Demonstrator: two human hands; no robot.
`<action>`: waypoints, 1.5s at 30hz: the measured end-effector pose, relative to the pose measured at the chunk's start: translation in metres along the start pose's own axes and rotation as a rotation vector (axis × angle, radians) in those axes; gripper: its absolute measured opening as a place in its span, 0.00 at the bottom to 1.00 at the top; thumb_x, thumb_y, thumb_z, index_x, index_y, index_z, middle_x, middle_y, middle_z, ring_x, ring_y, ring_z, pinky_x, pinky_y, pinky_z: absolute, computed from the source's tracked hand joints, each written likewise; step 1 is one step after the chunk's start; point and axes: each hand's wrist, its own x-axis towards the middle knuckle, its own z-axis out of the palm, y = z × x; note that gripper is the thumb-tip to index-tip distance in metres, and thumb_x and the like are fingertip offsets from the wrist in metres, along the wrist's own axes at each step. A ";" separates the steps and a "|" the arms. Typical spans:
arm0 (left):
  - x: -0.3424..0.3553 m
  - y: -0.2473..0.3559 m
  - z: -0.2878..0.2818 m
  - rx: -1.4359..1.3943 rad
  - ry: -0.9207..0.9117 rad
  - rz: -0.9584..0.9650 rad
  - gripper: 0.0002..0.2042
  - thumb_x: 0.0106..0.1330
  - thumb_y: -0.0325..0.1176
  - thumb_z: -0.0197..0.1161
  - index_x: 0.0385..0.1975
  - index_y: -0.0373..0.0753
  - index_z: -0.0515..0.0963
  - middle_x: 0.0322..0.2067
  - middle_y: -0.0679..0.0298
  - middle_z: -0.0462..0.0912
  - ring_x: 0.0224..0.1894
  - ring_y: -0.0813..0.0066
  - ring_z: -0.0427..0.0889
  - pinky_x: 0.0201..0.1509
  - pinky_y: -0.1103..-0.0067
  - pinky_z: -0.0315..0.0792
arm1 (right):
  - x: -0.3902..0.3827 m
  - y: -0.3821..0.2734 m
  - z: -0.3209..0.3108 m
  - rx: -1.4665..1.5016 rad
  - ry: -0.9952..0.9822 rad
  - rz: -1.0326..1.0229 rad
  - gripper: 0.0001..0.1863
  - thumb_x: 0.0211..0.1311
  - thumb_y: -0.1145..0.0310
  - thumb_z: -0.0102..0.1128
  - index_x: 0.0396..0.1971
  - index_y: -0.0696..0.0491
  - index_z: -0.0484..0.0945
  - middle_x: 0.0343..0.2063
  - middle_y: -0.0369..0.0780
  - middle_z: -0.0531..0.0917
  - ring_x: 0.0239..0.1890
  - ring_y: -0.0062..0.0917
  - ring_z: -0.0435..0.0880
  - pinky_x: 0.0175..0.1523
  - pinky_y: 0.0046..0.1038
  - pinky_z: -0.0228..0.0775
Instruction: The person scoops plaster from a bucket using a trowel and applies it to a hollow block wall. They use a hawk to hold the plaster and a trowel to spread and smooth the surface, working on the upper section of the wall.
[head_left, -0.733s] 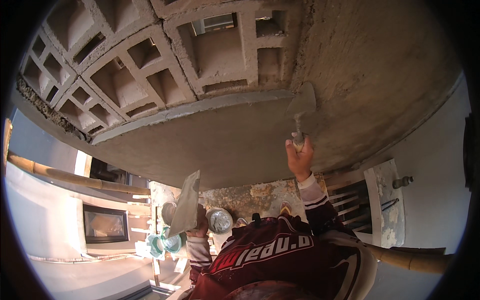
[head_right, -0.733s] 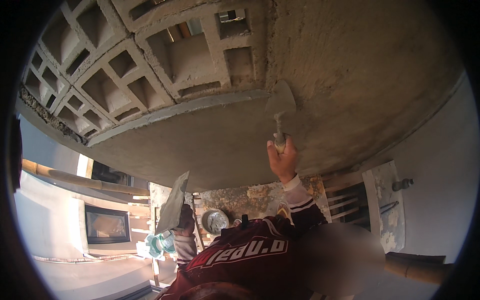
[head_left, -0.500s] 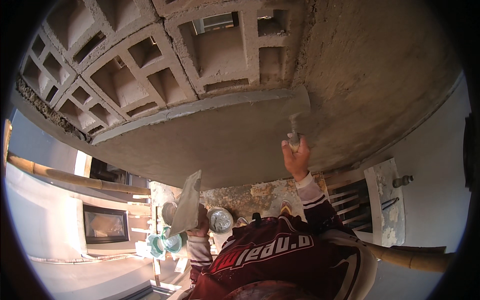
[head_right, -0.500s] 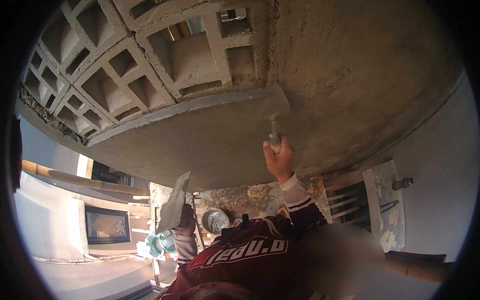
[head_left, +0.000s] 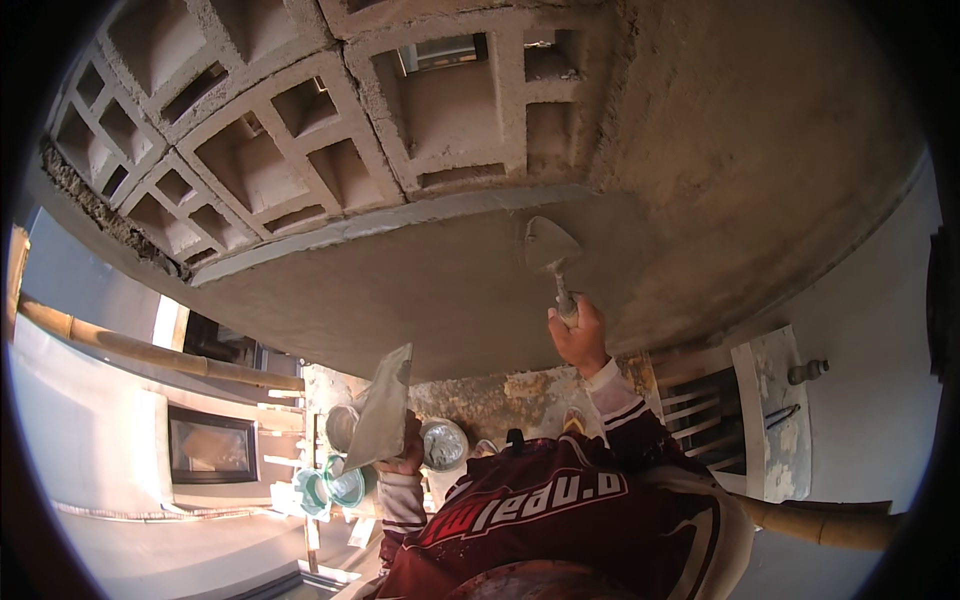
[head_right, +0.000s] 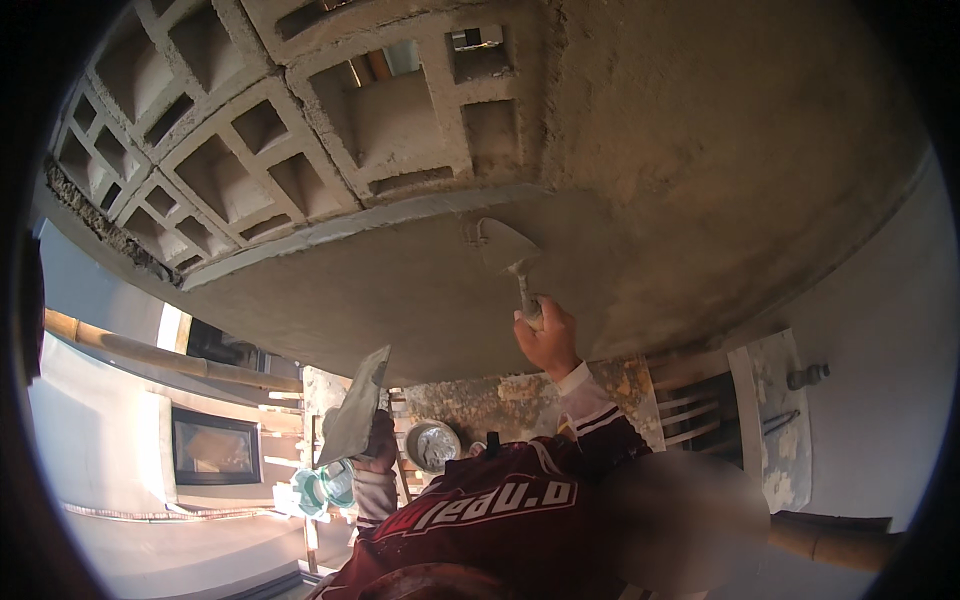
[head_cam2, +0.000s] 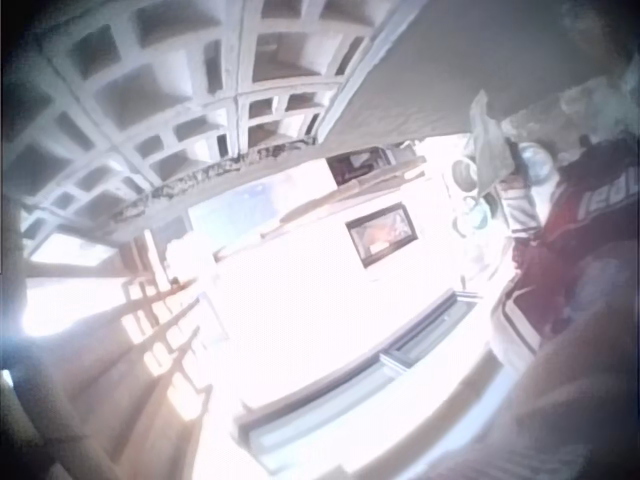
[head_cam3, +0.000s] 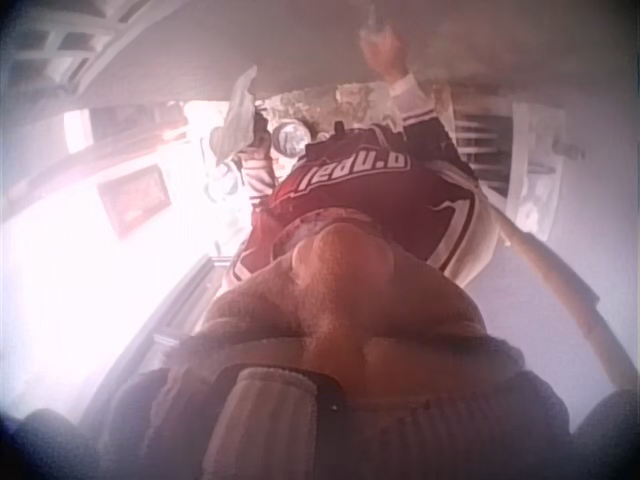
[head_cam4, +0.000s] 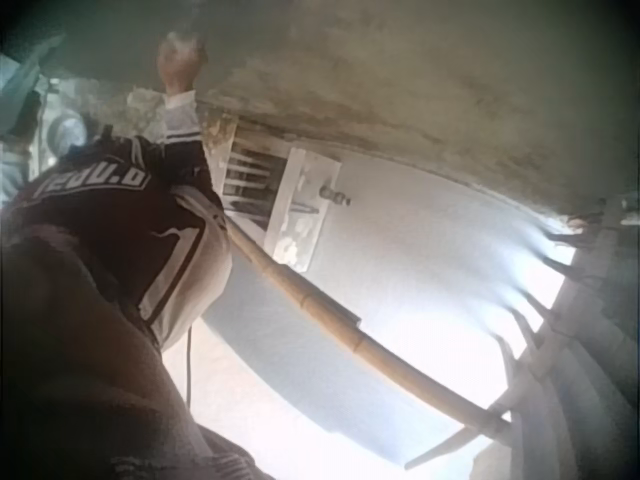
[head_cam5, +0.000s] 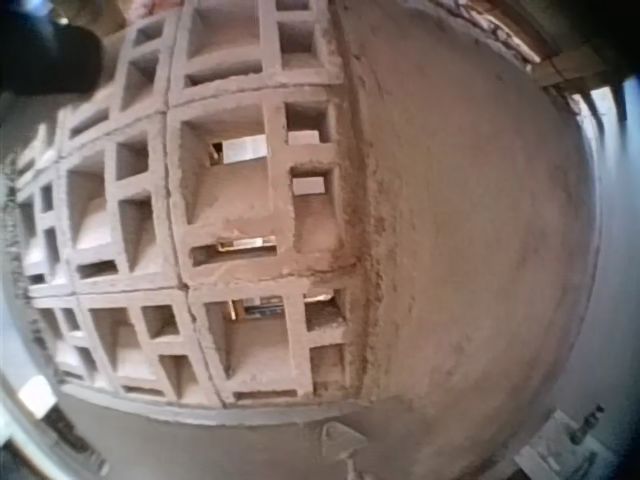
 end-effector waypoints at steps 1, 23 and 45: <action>-0.001 0.000 -0.001 0.002 0.041 0.021 0.12 0.71 0.44 0.56 0.41 0.42 0.75 0.32 0.66 0.75 0.31 0.74 0.74 0.27 0.80 0.74 | 0.003 -0.005 -0.001 0.030 0.030 0.042 0.13 0.57 0.70 0.66 0.37 0.61 0.75 0.22 0.46 0.79 0.22 0.38 0.80 0.29 0.33 0.72; -0.002 -0.006 -0.003 -0.098 -0.076 -0.158 0.13 0.70 0.44 0.59 0.41 0.41 0.76 0.32 0.64 0.76 0.31 0.72 0.76 0.25 0.77 0.77 | 0.013 -0.037 0.021 0.141 0.010 0.113 0.12 0.58 0.69 0.66 0.36 0.59 0.73 0.22 0.45 0.79 0.24 0.40 0.80 0.31 0.34 0.72; -0.001 -0.016 -0.022 1.961 0.135 0.617 0.13 0.68 0.41 0.61 0.44 0.40 0.75 0.31 0.63 0.76 0.30 0.73 0.77 0.29 0.79 0.77 | 0.016 -0.051 0.042 0.110 -0.014 0.055 0.14 0.59 0.68 0.67 0.38 0.60 0.73 0.24 0.49 0.80 0.26 0.45 0.82 0.31 0.37 0.72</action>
